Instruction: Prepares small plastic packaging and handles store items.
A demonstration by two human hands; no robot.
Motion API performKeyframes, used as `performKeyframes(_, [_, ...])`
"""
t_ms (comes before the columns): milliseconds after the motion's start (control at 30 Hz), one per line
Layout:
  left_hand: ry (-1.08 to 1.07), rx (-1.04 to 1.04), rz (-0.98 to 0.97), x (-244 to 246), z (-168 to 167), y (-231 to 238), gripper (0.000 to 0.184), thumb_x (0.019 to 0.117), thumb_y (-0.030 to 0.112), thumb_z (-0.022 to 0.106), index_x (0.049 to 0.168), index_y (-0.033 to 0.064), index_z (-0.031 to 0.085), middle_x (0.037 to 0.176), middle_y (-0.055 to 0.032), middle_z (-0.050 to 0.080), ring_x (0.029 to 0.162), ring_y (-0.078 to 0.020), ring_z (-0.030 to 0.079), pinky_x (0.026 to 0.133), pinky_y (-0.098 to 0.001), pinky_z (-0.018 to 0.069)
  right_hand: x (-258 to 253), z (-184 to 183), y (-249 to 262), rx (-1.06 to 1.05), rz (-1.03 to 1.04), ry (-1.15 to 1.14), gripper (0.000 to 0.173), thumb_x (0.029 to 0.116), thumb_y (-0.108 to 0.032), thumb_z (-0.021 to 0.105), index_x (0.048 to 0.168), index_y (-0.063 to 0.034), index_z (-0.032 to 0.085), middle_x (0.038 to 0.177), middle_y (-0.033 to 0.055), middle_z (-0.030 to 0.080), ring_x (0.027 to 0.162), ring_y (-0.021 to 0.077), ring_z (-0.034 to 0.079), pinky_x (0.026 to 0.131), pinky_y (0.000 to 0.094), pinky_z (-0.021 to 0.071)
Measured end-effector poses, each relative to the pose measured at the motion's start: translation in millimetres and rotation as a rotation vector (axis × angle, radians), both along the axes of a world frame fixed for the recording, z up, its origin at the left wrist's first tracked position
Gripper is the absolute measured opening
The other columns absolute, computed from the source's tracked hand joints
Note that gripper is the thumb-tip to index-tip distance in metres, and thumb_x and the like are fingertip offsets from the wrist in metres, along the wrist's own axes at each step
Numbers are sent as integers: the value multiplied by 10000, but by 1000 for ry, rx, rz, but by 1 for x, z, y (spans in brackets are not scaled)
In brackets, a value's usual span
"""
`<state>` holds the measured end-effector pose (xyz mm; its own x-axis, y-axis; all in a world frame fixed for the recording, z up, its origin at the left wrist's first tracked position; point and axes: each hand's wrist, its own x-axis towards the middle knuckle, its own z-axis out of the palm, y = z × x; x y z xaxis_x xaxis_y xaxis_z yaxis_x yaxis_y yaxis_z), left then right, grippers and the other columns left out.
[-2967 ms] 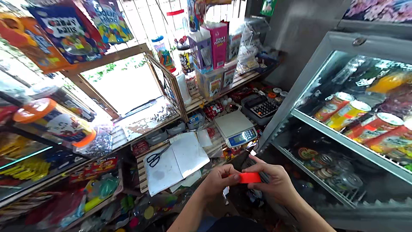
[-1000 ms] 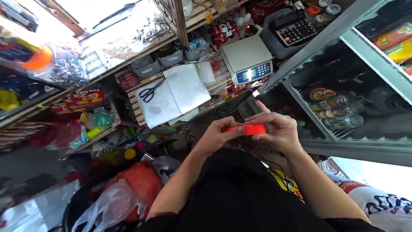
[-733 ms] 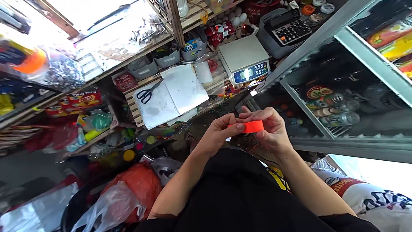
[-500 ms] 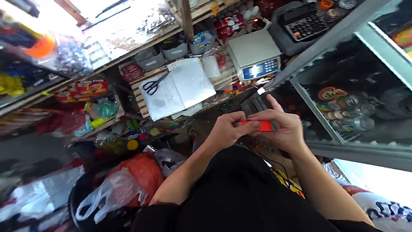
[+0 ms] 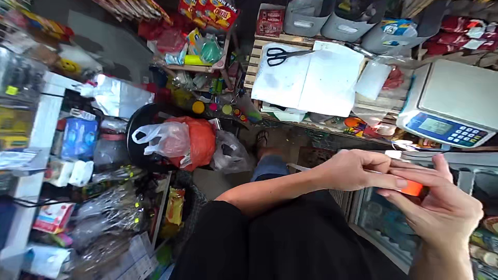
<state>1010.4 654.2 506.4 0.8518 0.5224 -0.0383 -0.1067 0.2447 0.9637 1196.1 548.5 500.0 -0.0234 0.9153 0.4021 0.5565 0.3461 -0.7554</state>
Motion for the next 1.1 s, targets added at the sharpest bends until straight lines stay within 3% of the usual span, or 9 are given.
performKeyframes(100, [101,108,40,-12,-1,3,249,979,191,675,802,37,592,697,7,551,665,-77,548,645,-295,456,-3,5,12,-4,44,-58,291,912,-338,778,1155,-196,705,1091,-72,749,1112,43,677,1268,514,227])
performKeyframes(267, [-142,-152,19,-32,2,23,146,989,72,584,859,19,624,933,-6,678,880,-21,615,791,-232,506,-19,9,35,40,71,371,302,897,-347,790,1185,-286,721,1089,-128,754,1061,79,709,1216,499,372])
performKeyframes(400, [-264,-308,-29,-24,3,30,151,993,66,570,852,115,591,957,22,688,947,-45,638,854,-263,518,-30,4,48,70,122,624,273,906,-349,774,1161,-270,716,1084,-91,750,1122,123,689,1227,529,332])
performKeyframes(500, [-248,-297,-26,-20,6,38,144,986,113,603,850,151,574,987,22,706,992,-65,656,871,-279,529,-24,11,51,51,142,594,370,903,-375,775,1242,-261,680,1202,-75,729,1253,161,631,1241,527,308])
performKeyframes(567, [-243,-295,-47,-19,7,47,128,987,167,623,866,175,584,1028,22,715,1024,-79,664,901,-293,536,-12,15,49,-23,175,516,463,955,-505,671,1334,-249,601,1357,-45,635,1333,191,556,1182,457,412])
performKeyframes(667, [-243,-285,-100,-14,6,52,132,985,184,652,855,189,631,1060,18,731,1026,-86,679,915,-306,547,1,16,41,-173,170,498,537,1045,-620,366,1220,-201,651,1410,38,562,1347,252,516,1089,455,491])
performKeyframes(833, [-231,-180,-136,0,6,57,102,985,184,631,884,189,640,1057,46,731,986,-45,662,872,-274,528,11,20,49,-63,247,462,423,1069,-501,411,1047,-196,704,1411,17,574,1360,211,504,1124,417,456])
performKeyframes(967, [-123,128,-111,-4,16,81,116,1002,119,600,960,22,648,1127,-37,697,1062,-82,644,939,-311,528,10,21,52,31,132,362,372,1071,-455,472,935,-155,645,1275,24,612,1256,164,557,1044,356,495])
performKeyframes(1100, [92,393,-236,-9,31,100,258,1030,184,564,1057,-58,648,985,-41,667,906,-36,616,855,-257,524,12,23,51,41,30,281,357,1065,-400,504,936,-102,651,1198,34,615,1158,85,576,961,260,510])
